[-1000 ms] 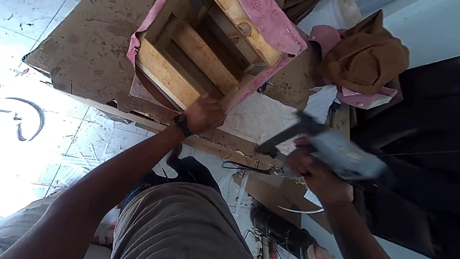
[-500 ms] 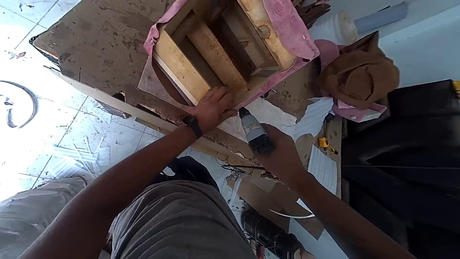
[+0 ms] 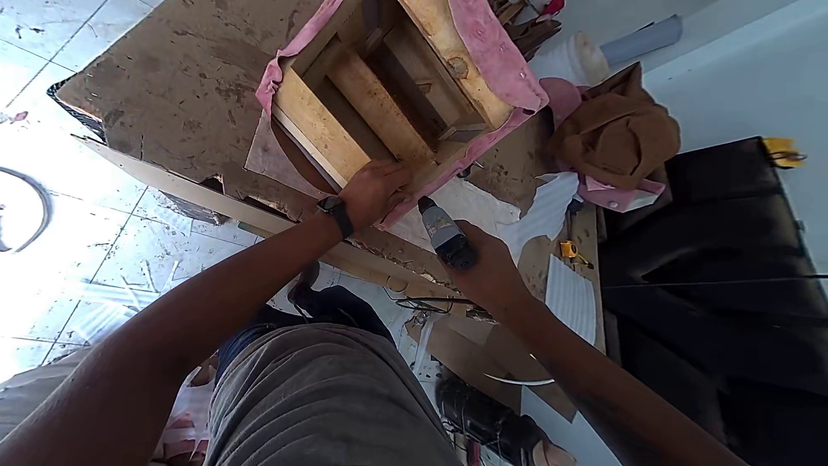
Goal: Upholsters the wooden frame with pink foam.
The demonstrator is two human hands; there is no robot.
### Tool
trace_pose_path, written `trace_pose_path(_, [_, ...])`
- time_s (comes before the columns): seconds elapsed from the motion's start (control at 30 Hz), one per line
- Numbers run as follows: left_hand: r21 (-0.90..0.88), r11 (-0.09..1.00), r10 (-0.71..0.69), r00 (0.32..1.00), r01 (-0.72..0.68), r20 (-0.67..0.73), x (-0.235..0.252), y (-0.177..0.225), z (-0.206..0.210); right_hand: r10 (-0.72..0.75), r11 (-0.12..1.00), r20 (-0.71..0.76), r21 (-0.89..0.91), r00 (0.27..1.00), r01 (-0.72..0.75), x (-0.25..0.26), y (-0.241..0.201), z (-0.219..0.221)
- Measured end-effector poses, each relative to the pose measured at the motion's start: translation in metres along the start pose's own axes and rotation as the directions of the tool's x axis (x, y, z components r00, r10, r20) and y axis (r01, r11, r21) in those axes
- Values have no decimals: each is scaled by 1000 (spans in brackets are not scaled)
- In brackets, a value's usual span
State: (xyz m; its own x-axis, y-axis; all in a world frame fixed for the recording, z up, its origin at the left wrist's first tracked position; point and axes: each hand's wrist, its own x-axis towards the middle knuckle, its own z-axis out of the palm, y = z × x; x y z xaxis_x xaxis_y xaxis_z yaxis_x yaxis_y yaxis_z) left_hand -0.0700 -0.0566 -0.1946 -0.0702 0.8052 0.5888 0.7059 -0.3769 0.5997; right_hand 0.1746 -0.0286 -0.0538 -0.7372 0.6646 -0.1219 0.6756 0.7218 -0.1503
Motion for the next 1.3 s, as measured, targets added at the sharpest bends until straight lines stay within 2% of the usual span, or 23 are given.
trace_pose_path(0.1, [-6,1000,-6,1000,6,8,1,2,0,20,1000,1,1,1000,-20,1,-1,-9])
trace_pose_path(0.23, [2,1000,-7,1000,7,-1,0,0,-1,25,1000,-67,6,997,-25,9,5,-24])
trace_pose_path(0.43, [-14,1000,-17,1000,17,12,1,5,-3,37,999,-47,-1,998,-37,7,3,-28])
trace_pose_path(0.73, [-18,1000,-7,1000,7,23,3,1,-4,7,996,57,92,998,-12,-10,-11,20])
trace_pose_path(1.0, [-22,1000,-18,999,19,43,6,3,-6,-13,998,50,58,999,10,-15,-22,24])
trace_pose_path(1.17, [-13,1000,-21,999,22,46,6,2,-6,-48,997,71,59,996,44,-17,-25,51])
trace_pose_path(1.3, [-6,999,-47,994,47,101,10,5,-13,-9,994,47,108,999,4,-25,-24,41])
